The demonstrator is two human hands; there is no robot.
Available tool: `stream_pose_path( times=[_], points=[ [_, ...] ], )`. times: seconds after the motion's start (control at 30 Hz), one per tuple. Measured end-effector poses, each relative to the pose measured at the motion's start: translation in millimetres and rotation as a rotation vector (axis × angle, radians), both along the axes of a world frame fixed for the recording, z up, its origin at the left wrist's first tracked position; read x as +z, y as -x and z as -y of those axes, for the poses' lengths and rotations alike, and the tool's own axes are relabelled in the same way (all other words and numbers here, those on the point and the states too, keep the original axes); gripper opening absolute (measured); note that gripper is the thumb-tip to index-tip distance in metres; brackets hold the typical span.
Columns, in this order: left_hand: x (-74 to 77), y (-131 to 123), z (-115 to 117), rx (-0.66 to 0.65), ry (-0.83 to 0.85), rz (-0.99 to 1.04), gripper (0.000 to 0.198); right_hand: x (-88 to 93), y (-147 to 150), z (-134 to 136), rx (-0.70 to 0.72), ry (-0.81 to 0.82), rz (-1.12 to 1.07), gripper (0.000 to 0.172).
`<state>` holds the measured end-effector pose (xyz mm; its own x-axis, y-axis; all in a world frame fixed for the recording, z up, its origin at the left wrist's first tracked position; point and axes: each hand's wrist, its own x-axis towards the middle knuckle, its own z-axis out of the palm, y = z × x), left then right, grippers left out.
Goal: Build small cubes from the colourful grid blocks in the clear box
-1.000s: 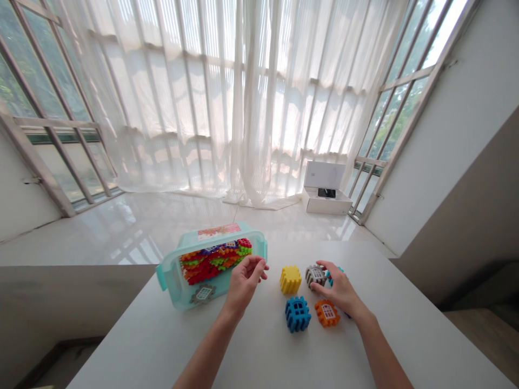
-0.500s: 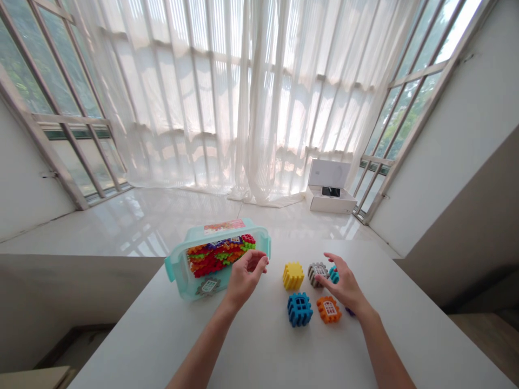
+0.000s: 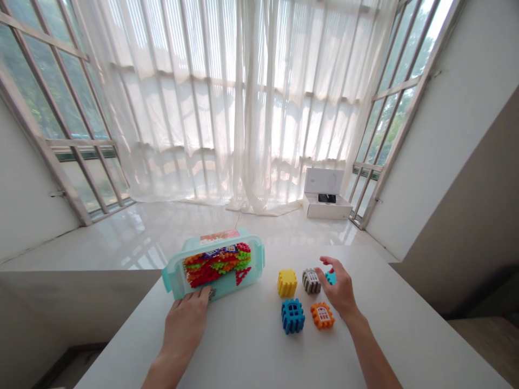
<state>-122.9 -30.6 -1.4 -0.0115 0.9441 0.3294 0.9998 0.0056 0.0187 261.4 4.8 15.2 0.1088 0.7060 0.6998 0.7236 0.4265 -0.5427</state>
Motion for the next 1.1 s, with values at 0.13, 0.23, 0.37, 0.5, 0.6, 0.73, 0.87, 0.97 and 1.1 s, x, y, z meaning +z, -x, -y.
stream_pose_path(
  times=[0.13, 0.23, 0.37, 0.5, 0.6, 0.73, 0.87, 0.97, 1.1],
  points=[
    [0.5, 1.2, -3.0, -0.032, -0.141, 0.108, 0.036, 2.4, 2.7, 1.1, 0.018, -0.041, 0.002, 0.026],
    [17.0, -12.5, -3.9, -0.171, -0.245, 0.330, 0.031, 5.1, 8.0, 4.0, 0.058, -0.065, -0.035, 0.021],
    [59.9, -57.0, -1.3, -0.500, -0.207, 0.762, 0.021, 10.3, 23.6, 14.1, 0.267, 0.036, -0.239, 0.023],
    [92.8, -105.5, -3.8, -0.739, -0.164, 0.957, 0.013, 14.1, 40.3, 25.9, 0.707, 0.240, -0.514, 0.029],
    [97.8, -127.9, -11.9, -0.908, -0.061, 0.989, 0.014, 13.5, 45.0, 30.0, 0.869, 0.284, -0.657, 0.035],
    [90.0, -134.7, -21.1, -0.989, 0.079, 1.054, 0.015, 9.6, 42.7, 28.5, 0.858, 0.298, -0.793, 0.035],
    [78.9, -126.6, -24.8, -0.967, 0.163, 1.105, 0.010, 7.4, 44.3, 28.1, 0.838, 0.394, -0.826, 0.039],
    [67.7, -121.2, -26.2, -0.909, 0.256, 1.274, 0.010, 6.9, 50.5, 30.8, 0.762, 0.431, -0.816, 0.027],
    [51.9, -121.0, -26.5, -0.899, 0.505, 1.597, 0.043, 4.2, 57.0, 35.4, 0.704, 0.370, -0.758, 0.022]
  ],
)
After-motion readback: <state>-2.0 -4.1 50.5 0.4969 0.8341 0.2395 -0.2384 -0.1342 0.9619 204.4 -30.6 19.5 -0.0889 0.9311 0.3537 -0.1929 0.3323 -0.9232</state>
